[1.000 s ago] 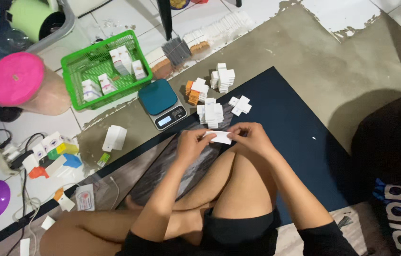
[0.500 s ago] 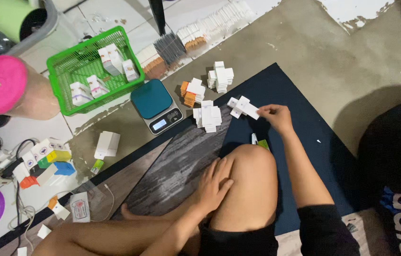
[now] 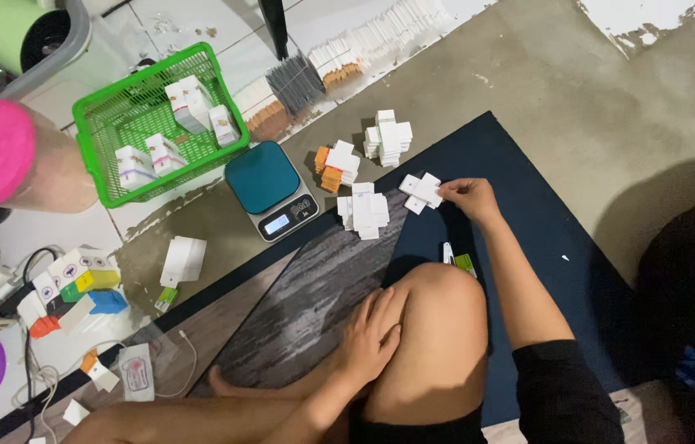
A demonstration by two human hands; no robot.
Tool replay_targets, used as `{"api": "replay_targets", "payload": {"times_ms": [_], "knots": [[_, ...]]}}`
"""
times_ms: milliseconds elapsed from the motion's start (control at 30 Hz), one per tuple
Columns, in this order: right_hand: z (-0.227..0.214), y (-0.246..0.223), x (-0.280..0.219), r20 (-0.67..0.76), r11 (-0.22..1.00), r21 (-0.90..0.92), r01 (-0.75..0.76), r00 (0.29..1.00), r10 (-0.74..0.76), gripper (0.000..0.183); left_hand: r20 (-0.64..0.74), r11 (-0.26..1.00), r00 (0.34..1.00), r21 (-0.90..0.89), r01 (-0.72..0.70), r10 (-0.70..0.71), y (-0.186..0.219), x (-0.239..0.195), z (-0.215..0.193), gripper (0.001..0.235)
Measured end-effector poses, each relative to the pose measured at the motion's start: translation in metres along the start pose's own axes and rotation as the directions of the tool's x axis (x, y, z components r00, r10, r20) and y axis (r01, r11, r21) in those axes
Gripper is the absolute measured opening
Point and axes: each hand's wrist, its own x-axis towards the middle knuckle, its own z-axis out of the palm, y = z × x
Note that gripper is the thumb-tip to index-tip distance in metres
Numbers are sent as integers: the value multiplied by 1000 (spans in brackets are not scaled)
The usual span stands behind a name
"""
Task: The person sits on a mat and repeatedly picks up small white boxes, places them on a digital scale, and then moves them to a green basket or a pile on the floor. The person handles the boxes one by one, using the scale to measure their weight before sorting them.
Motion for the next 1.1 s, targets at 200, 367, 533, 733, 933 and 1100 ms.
{"api": "replay_targets", "payload": {"times_ms": [200, 367, 533, 733, 933, 1100], "knots": [[4, -6, -9, -87, 980, -197, 11, 996, -29, 16, -25, 995, 999, -84, -49, 47, -4, 2, -4, 54], [-1, 6, -30, -136, 928, -321, 190, 960, -244, 14, -30, 946, 995, -314, 80, -94, -29, 1, -17, 36], [24, -32, -78, -143, 940, -212, 267, 943, -300, 9, -223, 875, 856, -259, 408, -466, -146, 3, -71, 16], [79, -135, -146, 78, 929, 38, 367, 926, -369, 16, -596, 724, 552, -73, 686, -583, -189, 17, -227, 39], [136, -205, -190, 365, 899, 60, 433, 829, -423, 21, -489, 659, 631, 141, 739, -602, -221, 32, -247, 63], [167, -231, -210, 593, 893, -34, 448, 728, -343, 22, -411, 517, 607, 318, 795, -680, -246, 42, -241, 54]]}}
